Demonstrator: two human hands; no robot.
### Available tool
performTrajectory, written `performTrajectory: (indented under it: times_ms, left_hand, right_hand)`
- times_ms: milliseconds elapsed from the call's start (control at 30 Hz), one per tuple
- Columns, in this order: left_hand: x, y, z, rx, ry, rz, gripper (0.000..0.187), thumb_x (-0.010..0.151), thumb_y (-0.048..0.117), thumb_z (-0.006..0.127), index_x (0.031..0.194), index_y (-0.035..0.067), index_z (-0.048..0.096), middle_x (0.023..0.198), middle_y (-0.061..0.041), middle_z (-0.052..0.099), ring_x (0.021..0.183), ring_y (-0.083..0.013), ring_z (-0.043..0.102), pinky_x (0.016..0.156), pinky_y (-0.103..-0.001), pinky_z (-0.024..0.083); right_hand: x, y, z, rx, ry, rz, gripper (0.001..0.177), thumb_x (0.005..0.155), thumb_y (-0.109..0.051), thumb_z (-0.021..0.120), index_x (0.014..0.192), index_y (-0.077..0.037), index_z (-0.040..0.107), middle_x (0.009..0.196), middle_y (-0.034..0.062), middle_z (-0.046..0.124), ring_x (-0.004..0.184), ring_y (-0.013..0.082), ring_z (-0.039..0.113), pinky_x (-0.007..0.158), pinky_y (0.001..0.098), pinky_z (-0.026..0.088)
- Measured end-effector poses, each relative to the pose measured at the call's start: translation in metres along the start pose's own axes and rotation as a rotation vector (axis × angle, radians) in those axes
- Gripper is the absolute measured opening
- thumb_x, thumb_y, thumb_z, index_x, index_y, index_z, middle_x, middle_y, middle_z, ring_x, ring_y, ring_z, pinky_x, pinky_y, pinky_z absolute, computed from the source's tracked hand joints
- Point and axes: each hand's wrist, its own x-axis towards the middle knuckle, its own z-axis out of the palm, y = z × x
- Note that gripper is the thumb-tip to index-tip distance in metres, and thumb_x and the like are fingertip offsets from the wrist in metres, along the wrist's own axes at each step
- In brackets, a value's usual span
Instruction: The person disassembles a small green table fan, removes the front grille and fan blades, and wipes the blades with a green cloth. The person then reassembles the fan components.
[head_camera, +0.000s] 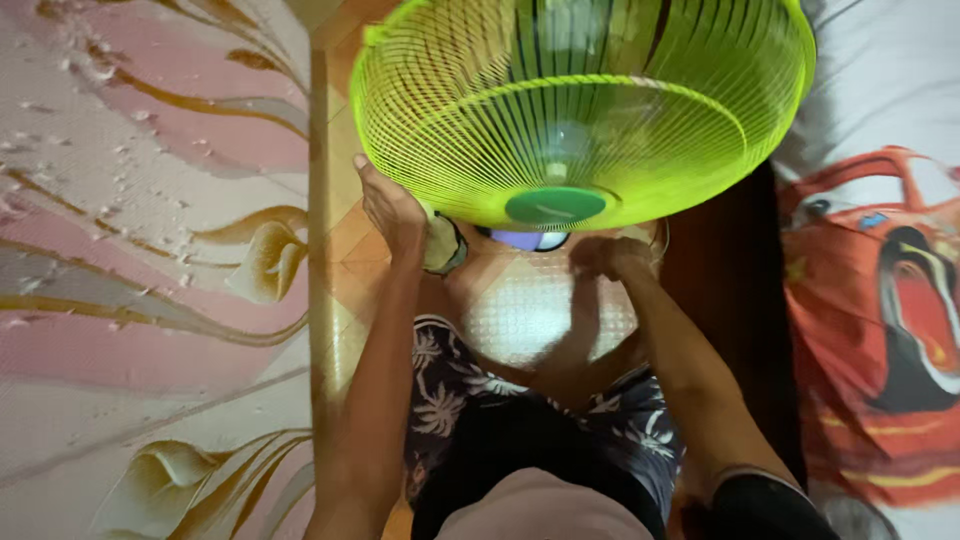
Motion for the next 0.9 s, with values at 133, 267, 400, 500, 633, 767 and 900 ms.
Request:
performTrajectory:
  times_ms: [133, 267, 400, 500, 633, 767, 900]
  left_hand:
    - [-0.009, 0.001, 0.012, 0.035, 0.006, -0.043, 0.076, 0.106, 0.057, 0.022, 0.127, -0.005, 0.061, 0.121, -0.026, 0.070, 0.109, -0.0425, 0.064, 0.098, -0.047, 0.045]
    - [-0.011, -0.030, 0.002, -0.066, 0.037, -0.115, 0.077, 0.104, 0.059, 0.020, 0.132, -0.001, 0.060, 0.127, -0.021, 0.069, 0.115, -0.0374, 0.064, 0.102, -0.044, 0.044]
    - [-0.026, -0.091, 0.012, -0.094, 0.103, -0.191, 0.076, 0.103, 0.060, 0.026, 0.132, -0.002, 0.060, 0.129, -0.022, 0.068, 0.116, -0.0381, 0.065, 0.101, -0.047, 0.047]
    - [-0.069, -0.115, 0.011, 0.200, -0.068, -0.366, 0.070, 0.105, 0.057, 0.030, 0.127, -0.003, 0.060, 0.121, -0.022, 0.065, 0.109, -0.0382, 0.062, 0.095, -0.049, 0.046]
    - [-0.101, -0.106, 0.006, 0.223, -0.236, -0.287, 0.066, 0.110, 0.056, 0.035, 0.120, -0.004, 0.061, 0.107, -0.022, 0.062, 0.094, -0.0369, 0.057, 0.083, -0.050, 0.044]
    - [-0.089, -0.093, 0.004, -0.118, -0.316, -0.456, 0.067, 0.116, 0.058, 0.039, 0.112, -0.005, 0.060, 0.088, -0.018, 0.056, 0.072, -0.0312, 0.049, 0.068, -0.050, 0.041]
    - [-0.040, -0.101, 0.013, -0.407, -0.297, -0.733, 0.069, 0.101, 0.064, 0.037, 0.125, 0.003, 0.055, 0.099, -0.015, 0.063, 0.077, -0.0295, 0.059, 0.073, -0.051, 0.053]
  right_hand:
    - [-0.043, 0.034, 0.004, 0.407, 0.130, -0.102, 0.045, 0.098, -0.040, 0.063, 0.128, -0.007, 0.069, 0.129, 0.0171, 0.069, 0.119, 0.0332, 0.065, 0.099, 0.0476, 0.052]
    - [-0.097, 0.017, -0.019, 1.511, 0.056, -0.213, 0.050, 0.101, -0.026, 0.048, 0.146, -0.003, 0.047, 0.136, 0.0166, 0.068, 0.122, 0.0299, 0.069, 0.103, 0.0442, 0.052]
    - [-0.109, -0.017, -0.039, 2.203, 0.076, -0.145, 0.052, 0.106, -0.028, 0.033, 0.154, -0.008, 0.033, 0.140, 0.0148, 0.062, 0.124, 0.0249, 0.065, 0.104, 0.0439, 0.049]
    - [-0.106, -0.045, -0.048, 2.325, 0.019, -0.246, 0.049, 0.110, -0.032, 0.032, 0.150, -0.006, 0.040, 0.142, 0.0137, 0.059, 0.127, 0.0244, 0.063, 0.109, 0.0455, 0.050]
    - [-0.094, -0.063, -0.045, 2.423, -0.073, -0.262, 0.048, 0.108, -0.037, 0.029, 0.148, -0.014, 0.043, 0.141, 0.0099, 0.056, 0.128, 0.0243, 0.058, 0.109, 0.0503, 0.048]
    - [-0.089, -0.071, -0.053, 2.532, -0.123, -0.225, 0.050, 0.108, -0.041, 0.030, 0.150, -0.016, 0.040, 0.143, 0.0115, 0.054, 0.133, 0.0275, 0.055, 0.113, 0.0546, 0.042]
    - [-0.095, -0.082, -0.057, 2.592, -0.137, -0.183, 0.054, 0.107, -0.047, 0.028, 0.152, -0.017, 0.038, 0.146, 0.0142, 0.053, 0.135, 0.0299, 0.053, 0.116, 0.0552, 0.039]
